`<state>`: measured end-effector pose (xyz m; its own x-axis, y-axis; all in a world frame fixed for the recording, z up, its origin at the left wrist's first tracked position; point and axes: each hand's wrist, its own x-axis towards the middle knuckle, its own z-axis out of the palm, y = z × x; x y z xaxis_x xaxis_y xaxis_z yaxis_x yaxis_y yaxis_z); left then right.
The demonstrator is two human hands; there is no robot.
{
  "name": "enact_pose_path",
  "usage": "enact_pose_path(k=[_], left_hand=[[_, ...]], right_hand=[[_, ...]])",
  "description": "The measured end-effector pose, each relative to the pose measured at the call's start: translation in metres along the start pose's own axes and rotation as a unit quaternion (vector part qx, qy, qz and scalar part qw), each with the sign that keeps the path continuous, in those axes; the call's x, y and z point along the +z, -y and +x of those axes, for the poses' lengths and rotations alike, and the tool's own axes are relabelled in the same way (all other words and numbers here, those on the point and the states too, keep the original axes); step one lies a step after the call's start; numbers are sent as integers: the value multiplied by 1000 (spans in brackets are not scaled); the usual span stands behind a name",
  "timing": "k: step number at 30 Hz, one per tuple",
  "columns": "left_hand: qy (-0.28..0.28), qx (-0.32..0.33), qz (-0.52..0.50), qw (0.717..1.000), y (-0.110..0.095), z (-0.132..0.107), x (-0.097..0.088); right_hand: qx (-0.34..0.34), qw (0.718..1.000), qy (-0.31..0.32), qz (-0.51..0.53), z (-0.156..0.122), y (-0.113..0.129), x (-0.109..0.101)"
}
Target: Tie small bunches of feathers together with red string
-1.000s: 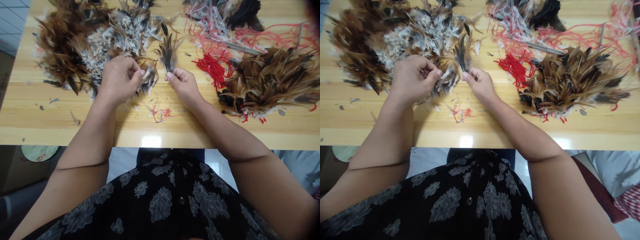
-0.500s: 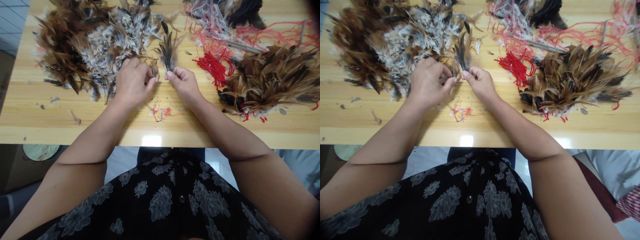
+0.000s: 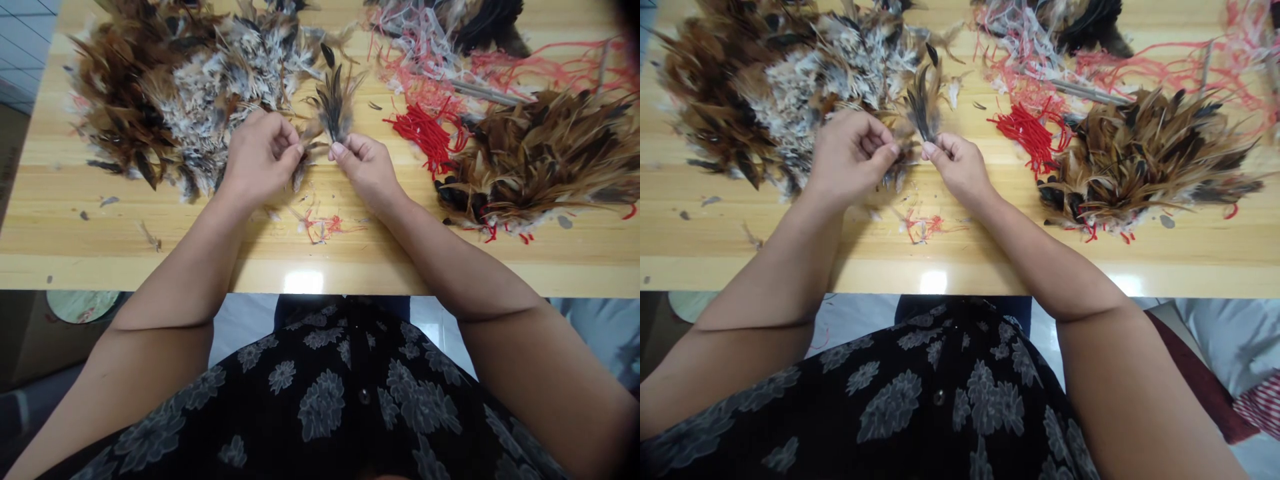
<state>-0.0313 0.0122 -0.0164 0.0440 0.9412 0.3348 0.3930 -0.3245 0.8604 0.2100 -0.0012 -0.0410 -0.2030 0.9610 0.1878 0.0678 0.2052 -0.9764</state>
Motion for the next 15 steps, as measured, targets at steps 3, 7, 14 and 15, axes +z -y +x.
enact_pose_path(k=[3, 7, 14, 15], left_hand=[[-16, 19, -53, 998, -7, 2, -3], [11, -45, -166, 985, -19, -1, -4], [64, -126, -259, 955, -44, -14, 2], [69, -133, -263, 953, -46, -15, 4]], right_hand=[[0, 1000, -2, -6, -1, 0, -1], [5, 1000, -9, -10, -2, 0, -2], [8, 1000, -6, -3, 0, 2, -1], [5, 1000, -1, 0, 0, 2, 0]])
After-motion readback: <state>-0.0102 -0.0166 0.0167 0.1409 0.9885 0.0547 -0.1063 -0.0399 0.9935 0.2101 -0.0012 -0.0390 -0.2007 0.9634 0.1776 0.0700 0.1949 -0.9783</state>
